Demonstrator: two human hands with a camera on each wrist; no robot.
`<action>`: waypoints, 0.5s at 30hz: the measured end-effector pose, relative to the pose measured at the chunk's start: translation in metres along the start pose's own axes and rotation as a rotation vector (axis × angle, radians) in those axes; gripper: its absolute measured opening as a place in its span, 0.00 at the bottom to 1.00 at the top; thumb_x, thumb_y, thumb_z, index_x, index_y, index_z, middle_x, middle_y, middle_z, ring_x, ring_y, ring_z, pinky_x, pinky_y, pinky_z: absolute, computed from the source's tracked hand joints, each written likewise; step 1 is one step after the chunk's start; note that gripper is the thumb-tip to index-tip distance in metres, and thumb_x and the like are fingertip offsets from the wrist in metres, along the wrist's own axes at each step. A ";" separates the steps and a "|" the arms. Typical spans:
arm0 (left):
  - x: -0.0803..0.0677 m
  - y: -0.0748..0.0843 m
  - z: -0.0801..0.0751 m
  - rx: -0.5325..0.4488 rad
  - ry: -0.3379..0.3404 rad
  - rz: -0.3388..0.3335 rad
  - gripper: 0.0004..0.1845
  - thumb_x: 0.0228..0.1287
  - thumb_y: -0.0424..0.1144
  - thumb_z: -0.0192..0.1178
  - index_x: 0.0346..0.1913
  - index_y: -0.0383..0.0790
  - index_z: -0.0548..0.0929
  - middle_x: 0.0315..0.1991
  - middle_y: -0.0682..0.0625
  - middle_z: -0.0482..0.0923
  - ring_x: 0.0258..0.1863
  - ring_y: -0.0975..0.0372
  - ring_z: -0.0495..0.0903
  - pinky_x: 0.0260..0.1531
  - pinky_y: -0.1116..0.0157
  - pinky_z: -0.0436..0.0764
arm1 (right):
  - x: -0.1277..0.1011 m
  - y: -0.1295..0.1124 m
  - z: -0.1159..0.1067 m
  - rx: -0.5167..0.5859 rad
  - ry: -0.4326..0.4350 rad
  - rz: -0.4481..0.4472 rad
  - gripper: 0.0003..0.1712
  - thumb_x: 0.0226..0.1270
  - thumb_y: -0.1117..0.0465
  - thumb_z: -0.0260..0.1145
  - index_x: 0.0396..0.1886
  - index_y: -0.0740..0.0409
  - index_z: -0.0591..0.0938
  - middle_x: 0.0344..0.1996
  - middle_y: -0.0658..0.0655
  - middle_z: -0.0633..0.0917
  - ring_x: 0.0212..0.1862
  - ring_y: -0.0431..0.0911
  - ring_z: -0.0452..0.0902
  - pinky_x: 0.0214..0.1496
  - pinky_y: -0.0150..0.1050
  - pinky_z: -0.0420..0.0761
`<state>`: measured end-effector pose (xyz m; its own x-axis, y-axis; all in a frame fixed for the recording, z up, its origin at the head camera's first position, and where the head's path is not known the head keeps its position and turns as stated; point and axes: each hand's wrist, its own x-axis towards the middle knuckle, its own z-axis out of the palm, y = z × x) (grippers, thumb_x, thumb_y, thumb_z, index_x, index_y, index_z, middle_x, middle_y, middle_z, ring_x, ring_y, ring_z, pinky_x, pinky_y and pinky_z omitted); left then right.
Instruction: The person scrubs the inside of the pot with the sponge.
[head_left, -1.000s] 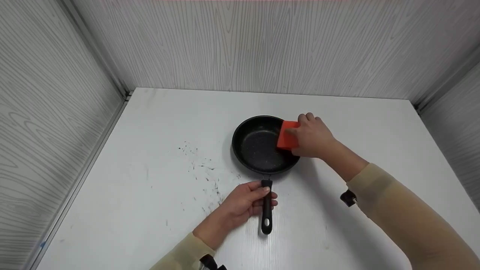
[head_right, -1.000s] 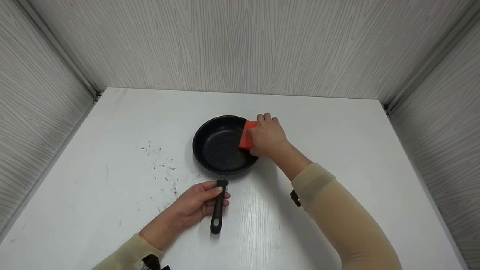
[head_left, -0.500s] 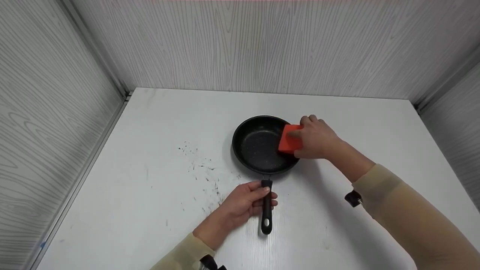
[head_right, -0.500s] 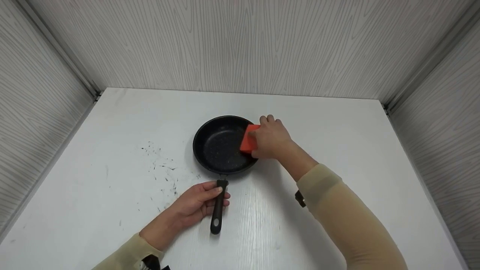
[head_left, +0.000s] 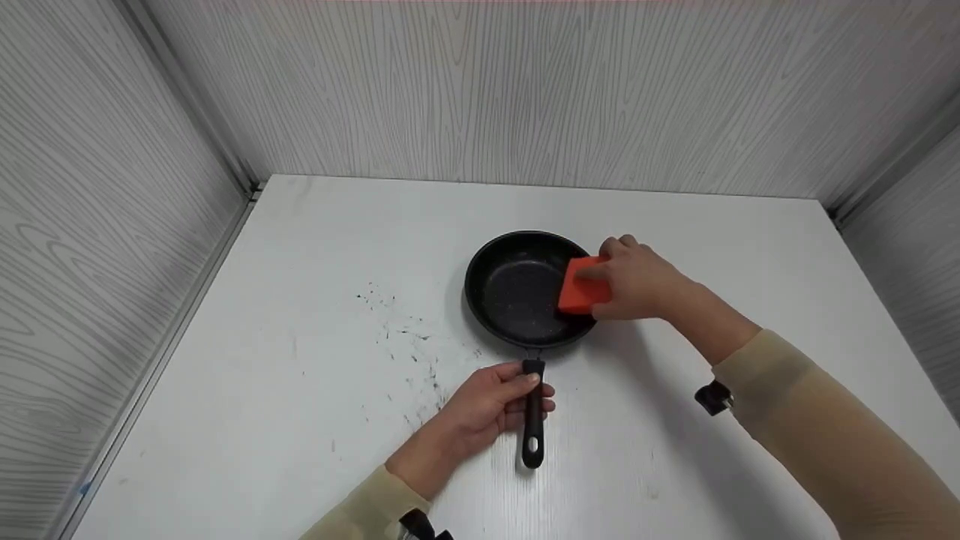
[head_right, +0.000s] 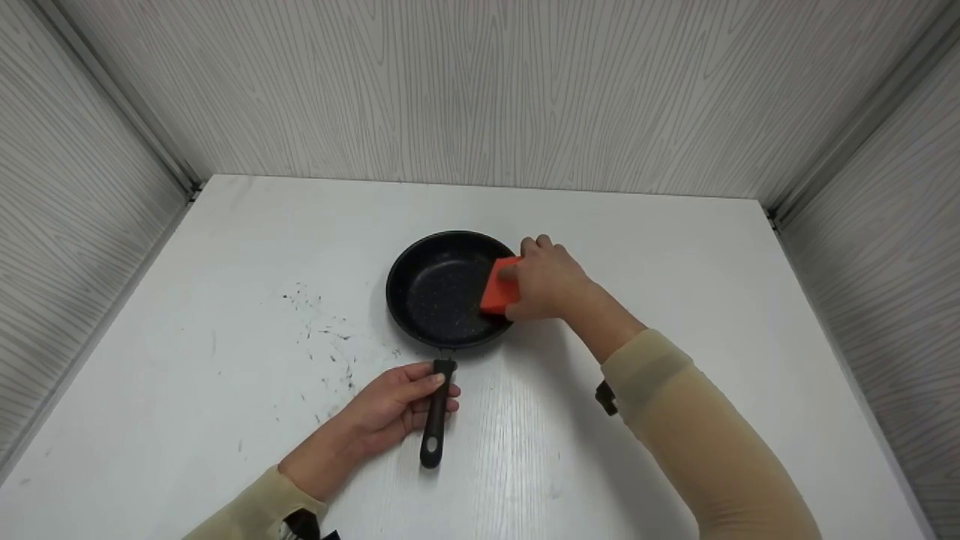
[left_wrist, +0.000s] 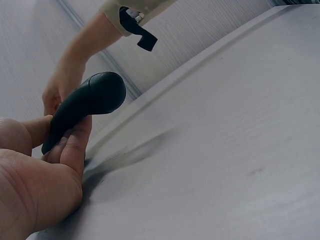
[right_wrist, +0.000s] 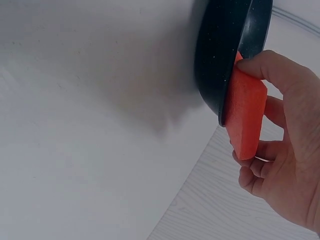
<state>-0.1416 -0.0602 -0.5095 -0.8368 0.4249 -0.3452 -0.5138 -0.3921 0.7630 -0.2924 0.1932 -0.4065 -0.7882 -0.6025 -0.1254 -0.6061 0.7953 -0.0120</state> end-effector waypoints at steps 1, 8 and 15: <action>0.000 0.000 0.000 0.001 0.001 0.000 0.21 0.78 0.32 0.63 0.66 0.24 0.77 0.44 0.40 0.89 0.42 0.56 0.91 0.51 0.56 0.89 | 0.000 0.000 0.000 -0.004 0.003 -0.011 0.30 0.61 0.51 0.70 0.64 0.51 0.85 0.58 0.70 0.78 0.58 0.64 0.72 0.57 0.60 0.79; 0.000 -0.001 -0.001 -0.001 0.006 0.002 0.21 0.77 0.32 0.63 0.66 0.24 0.77 0.44 0.40 0.89 0.42 0.56 0.91 0.51 0.56 0.89 | 0.000 0.000 -0.001 0.012 0.003 -0.040 0.27 0.60 0.51 0.70 0.60 0.49 0.89 0.57 0.69 0.80 0.57 0.63 0.72 0.56 0.58 0.78; 0.001 -0.002 0.000 0.001 0.008 -0.004 0.20 0.78 0.32 0.63 0.66 0.25 0.78 0.44 0.40 0.89 0.42 0.56 0.91 0.52 0.56 0.88 | 0.000 -0.001 -0.001 0.044 -0.022 -0.041 0.24 0.59 0.51 0.70 0.56 0.50 0.91 0.57 0.67 0.82 0.58 0.62 0.73 0.55 0.58 0.79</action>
<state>-0.1415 -0.0590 -0.5116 -0.8362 0.4199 -0.3528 -0.5171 -0.3892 0.7623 -0.2922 0.1920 -0.4059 -0.7597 -0.6338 -0.1453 -0.6325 0.7721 -0.0613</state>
